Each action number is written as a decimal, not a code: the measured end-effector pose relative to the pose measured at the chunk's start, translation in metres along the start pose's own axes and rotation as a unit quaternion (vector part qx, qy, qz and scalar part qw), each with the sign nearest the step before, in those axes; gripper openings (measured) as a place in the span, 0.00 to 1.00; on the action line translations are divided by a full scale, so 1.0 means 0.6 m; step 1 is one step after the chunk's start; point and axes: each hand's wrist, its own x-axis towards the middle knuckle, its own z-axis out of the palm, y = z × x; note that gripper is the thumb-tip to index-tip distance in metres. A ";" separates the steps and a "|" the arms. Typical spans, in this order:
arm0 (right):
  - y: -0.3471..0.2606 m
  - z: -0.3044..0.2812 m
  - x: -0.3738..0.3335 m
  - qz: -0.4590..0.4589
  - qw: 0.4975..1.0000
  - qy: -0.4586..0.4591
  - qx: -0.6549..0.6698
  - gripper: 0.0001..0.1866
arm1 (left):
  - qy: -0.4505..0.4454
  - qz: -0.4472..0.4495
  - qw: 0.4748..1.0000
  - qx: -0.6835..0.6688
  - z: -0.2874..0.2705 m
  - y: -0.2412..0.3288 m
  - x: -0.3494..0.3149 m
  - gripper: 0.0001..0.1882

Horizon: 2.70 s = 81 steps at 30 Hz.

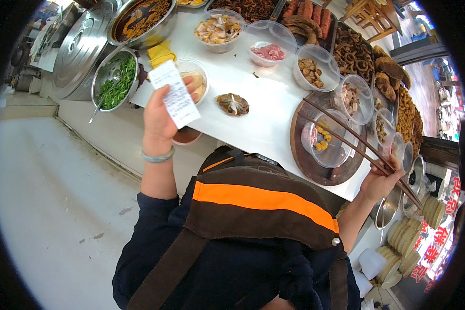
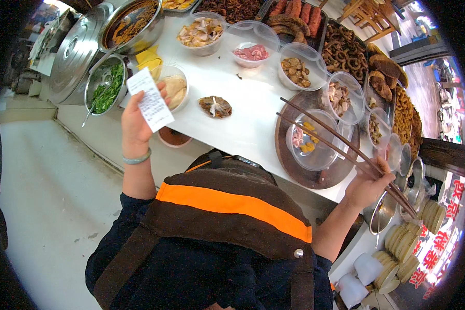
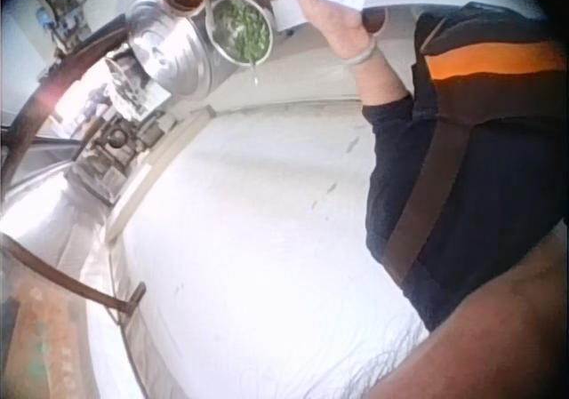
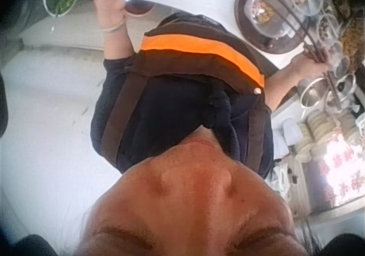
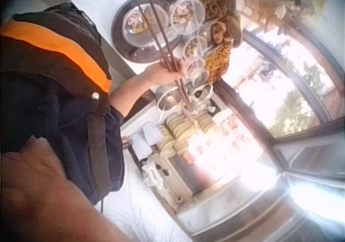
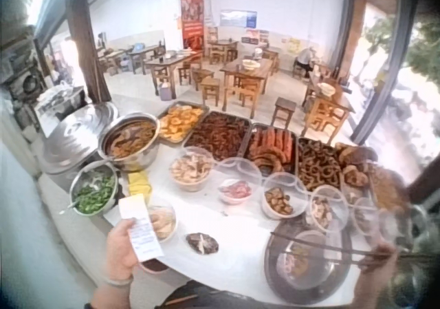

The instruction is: The person assembles a food order by placing various pre-cooked items and condiments into a plastic container. They use chopsticks and spoons to transfer ingredients from multiple bowls and add seasonings before closing the container.

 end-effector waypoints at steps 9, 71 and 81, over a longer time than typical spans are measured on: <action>0.040 0.143 -0.024 -0.120 0.971 -0.112 -0.176 0.11 | 0.109 0.066 0.991 0.041 -0.073 0.042 -0.045 0.26; 0.292 0.502 0.098 -0.049 0.868 -0.396 -0.295 0.15 | 0.064 -0.044 0.997 0.028 -0.120 0.046 0.023 0.25; 0.333 0.637 0.063 -0.444 0.734 -0.386 -0.340 0.26 | 0.090 -0.032 0.995 0.026 -0.121 0.057 -0.011 0.26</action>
